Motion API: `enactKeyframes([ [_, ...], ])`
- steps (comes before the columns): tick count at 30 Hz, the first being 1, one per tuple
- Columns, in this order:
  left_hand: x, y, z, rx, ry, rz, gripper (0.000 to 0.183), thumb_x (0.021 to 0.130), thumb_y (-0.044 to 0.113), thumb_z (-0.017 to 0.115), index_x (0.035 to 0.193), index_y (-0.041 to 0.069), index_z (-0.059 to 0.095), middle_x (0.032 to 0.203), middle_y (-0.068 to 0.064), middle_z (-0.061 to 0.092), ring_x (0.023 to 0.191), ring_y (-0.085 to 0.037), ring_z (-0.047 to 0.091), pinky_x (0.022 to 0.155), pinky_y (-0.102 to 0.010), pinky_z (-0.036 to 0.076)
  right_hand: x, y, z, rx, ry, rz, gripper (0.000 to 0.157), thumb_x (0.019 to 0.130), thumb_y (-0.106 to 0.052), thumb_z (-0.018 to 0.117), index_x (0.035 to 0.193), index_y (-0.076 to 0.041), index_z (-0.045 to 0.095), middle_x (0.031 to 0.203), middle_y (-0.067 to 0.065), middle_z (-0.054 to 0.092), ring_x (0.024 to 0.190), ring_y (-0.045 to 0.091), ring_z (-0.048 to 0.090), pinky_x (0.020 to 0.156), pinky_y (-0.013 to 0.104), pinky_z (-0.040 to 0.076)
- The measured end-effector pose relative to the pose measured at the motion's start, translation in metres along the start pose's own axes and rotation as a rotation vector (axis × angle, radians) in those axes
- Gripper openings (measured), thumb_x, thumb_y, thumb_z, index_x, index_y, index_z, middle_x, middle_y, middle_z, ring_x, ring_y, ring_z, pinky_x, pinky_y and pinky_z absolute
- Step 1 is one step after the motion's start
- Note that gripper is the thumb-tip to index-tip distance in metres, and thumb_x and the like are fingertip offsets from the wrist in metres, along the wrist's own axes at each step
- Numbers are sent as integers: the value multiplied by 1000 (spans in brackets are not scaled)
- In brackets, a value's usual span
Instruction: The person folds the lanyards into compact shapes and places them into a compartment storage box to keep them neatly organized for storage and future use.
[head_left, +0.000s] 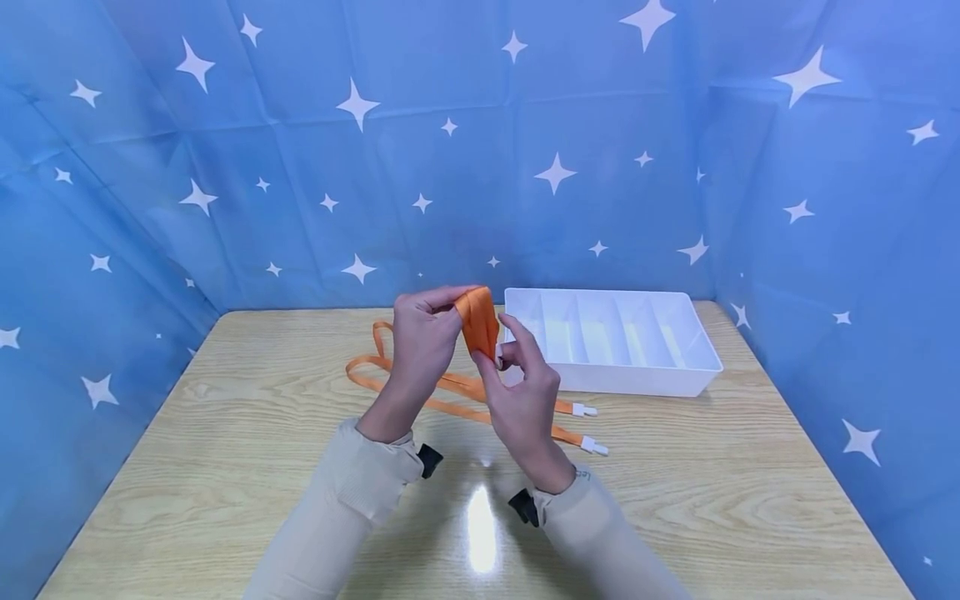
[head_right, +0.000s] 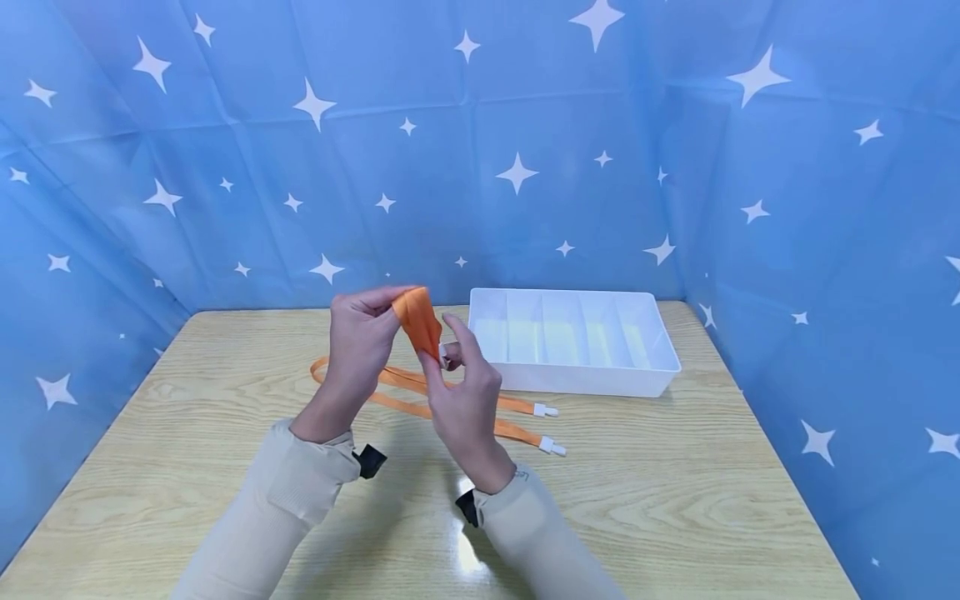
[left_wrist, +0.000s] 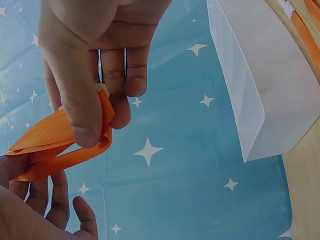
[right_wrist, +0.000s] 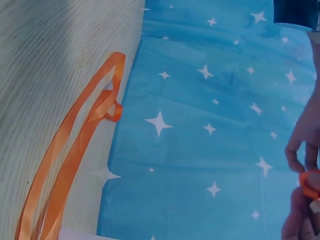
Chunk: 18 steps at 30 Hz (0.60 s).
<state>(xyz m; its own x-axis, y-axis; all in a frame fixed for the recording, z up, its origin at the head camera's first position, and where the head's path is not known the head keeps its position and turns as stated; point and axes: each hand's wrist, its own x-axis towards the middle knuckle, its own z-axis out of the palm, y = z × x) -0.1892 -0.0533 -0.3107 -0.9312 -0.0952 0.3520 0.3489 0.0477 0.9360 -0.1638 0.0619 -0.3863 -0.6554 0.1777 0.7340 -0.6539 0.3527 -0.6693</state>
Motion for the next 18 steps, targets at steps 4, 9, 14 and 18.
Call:
enactKeyframes([
  [4, 1, -1, 0, 10, -8, 3, 21, 93, -4, 60, 107, -4, 76, 103, -17, 73, 90, -28, 68, 73, -37, 60, 0, -1, -2, 22, -42, 1, 44, 85, -2, 78, 127, -2, 67, 82, 9, 70, 67, 18, 58, 62, 30, 50],
  [9, 2, -1, -3, 24, -36, 6, 23, 92, -5, 58, 107, -4, 76, 102, -17, 74, 90, -28, 68, 74, -37, 60, 3, -5, -7, 62, -144, 83, 20, 86, -5, 77, 106, -2, 75, 86, 8, 71, 69, 17, 60, 64, 31, 53],
  [14, 4, 0, -6, 56, -73, 0, 28, 90, -8, 54, 105, -3, 76, 104, -17, 73, 94, -29, 69, 77, -39, 59, 9, -7, -13, 107, -244, 196, 4, 87, -5, 77, 89, -1, 76, 81, 6, 68, 71, 17, 59, 64, 27, 52],
  [18, 5, 2, -8, 93, -103, -8, 28, 90, -8, 54, 105, -2, 77, 104, -16, 73, 89, -28, 69, 74, -37, 59, 11, -6, -16, 171, -294, 236, 6, 88, -5, 75, 89, 1, 77, 90, 8, 68, 74, 16, 61, 64, 23, 53],
])
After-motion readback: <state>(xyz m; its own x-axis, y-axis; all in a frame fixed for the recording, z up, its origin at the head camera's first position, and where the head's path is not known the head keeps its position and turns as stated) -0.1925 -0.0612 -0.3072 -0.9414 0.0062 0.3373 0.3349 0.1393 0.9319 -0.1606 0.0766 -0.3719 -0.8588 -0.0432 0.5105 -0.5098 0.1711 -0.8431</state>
